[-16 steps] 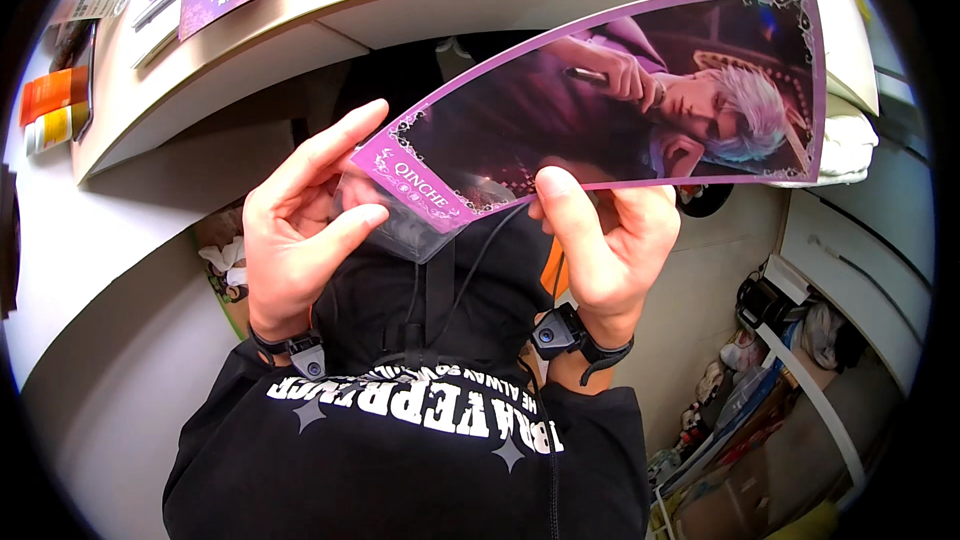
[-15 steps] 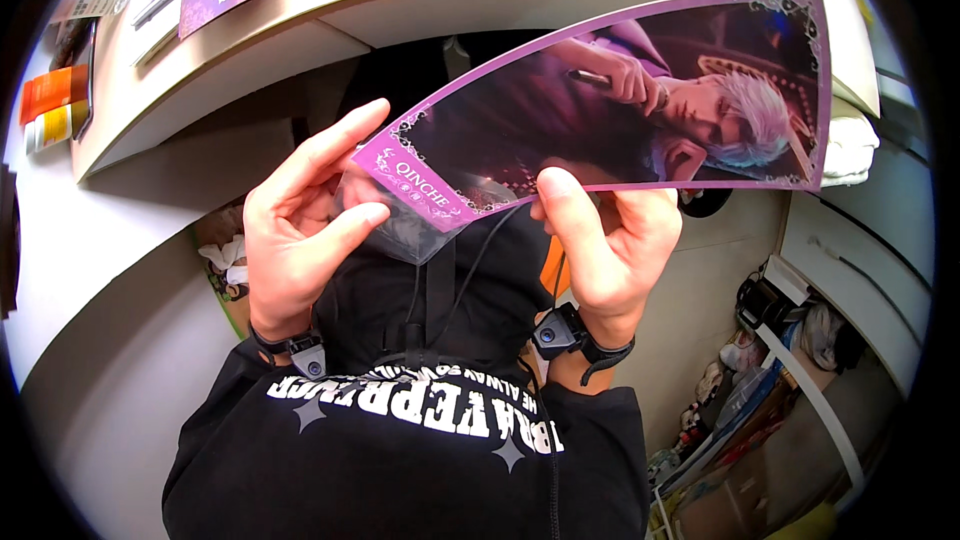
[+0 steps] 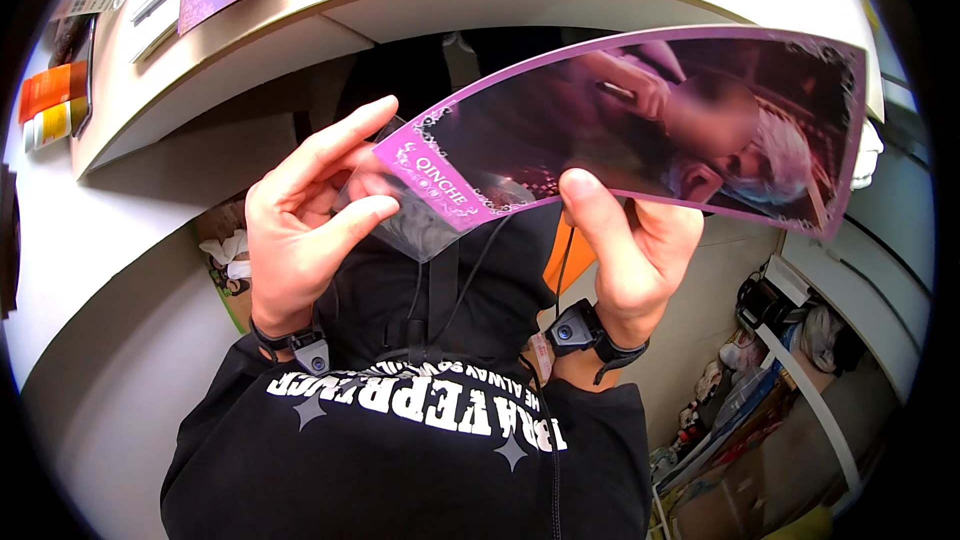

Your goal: The person places several illustrated cards into clear plastic protective sleeves. They handle the cards and sleeves by hand, carefully inserting each card and smoothing the plastic to remove air bubbles.

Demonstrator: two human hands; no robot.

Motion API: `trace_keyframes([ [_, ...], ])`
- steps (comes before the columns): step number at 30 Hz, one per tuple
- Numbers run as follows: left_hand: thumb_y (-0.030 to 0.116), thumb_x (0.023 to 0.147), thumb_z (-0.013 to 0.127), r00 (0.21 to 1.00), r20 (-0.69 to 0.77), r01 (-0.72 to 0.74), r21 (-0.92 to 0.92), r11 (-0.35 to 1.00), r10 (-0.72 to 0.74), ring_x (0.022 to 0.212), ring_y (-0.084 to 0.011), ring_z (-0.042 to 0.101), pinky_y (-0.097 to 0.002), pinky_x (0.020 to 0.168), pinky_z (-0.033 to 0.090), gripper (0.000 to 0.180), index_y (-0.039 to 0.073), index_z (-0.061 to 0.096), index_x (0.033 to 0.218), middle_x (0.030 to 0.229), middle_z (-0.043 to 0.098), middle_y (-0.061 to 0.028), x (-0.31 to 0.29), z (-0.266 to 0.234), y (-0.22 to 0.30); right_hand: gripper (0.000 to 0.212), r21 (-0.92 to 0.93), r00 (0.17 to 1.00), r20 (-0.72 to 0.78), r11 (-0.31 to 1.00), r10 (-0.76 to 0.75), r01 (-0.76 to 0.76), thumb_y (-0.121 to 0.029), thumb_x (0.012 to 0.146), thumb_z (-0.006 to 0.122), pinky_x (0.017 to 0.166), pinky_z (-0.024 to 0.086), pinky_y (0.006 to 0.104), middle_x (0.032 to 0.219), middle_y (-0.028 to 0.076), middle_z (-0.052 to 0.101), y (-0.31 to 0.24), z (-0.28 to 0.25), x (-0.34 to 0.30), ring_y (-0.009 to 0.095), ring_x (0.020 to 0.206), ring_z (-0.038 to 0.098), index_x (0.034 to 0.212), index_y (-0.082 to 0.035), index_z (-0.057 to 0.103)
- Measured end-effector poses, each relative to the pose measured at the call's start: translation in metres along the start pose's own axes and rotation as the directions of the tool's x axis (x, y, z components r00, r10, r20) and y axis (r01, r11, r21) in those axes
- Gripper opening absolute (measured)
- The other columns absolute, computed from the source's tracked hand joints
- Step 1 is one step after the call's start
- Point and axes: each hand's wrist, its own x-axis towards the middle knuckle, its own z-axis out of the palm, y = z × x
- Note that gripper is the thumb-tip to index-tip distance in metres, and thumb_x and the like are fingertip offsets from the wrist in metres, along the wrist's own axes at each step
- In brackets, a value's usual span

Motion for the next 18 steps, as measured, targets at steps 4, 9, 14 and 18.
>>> trace_keyframes([
  [4,-0.016,0.078,0.067,1.0,0.007,-0.015,0.034,0.999,0.015,0.083,-0.0061,0.059,-0.0196,0.074,0.046,0.06,-0.006,0.055,0.136,0.101,0.068,-0.0072,0.001,0.0,-0.003,0.029,0.032,0.998,0.014,0.998,-0.054,0.053,0.005,0.085,0.063,0.062,0.038,0.0201,0.1,0.013,0.068,-0.001,0.0,0.002,0.009,0.069,0.053,0.113,0.01,0.066],
  [9,-0.016,0.078,0.068,1.0,0.016,-0.028,0.103,0.994,0.026,0.083,-0.0066,0.059,-0.0203,0.075,0.046,0.057,-0.006,0.057,0.134,0.099,0.068,-0.0071,0.002,0.0,-0.001,0.026,-0.108,0.996,0.028,0.991,0.086,-0.083,0.006,0.083,0.064,0.085,0.046,0.0307,0.11,0.017,0.068,-0.004,-0.01,-0.004,0.019,0.092,0.062,0.109,0.01,0.068],
  [14,-0.015,0.078,0.069,0.996,0.058,-0.082,0.19,0.978,0.072,0.09,-0.0117,0.062,-0.0241,0.08,0.049,0.053,-0.008,0.06,0.13,0.107,0.068,-0.0117,0.004,-0.003,-0.001,0.019,-0.196,0.988,0.154,0.981,0.018,0.012,0.006,0.083,0.065,0.082,0.047,0.0314,0.099,0.014,0.069,-0.005,-0.001,-0.001,0.02,0.089,0.063,0.101,0.008,0.069],
  [18,-0.005,0.079,0.071,0.986,-0.014,-0.164,0.134,0.977,0.168,0.081,-0.0137,0.065,-0.0248,0.077,0.051,0.048,0.003,0.066,0.126,0.098,0.071,-0.0096,0.004,0.001,-0.012,0.012,-0.132,0.982,0.188,0.991,0.024,0.001,0.004,0.081,0.07,0.064,0.046,0.0252,0.083,0.01,0.068,-0.001,0.011,-0.001,0.014,0.073,0.061,0.093,0.006,0.069],
])
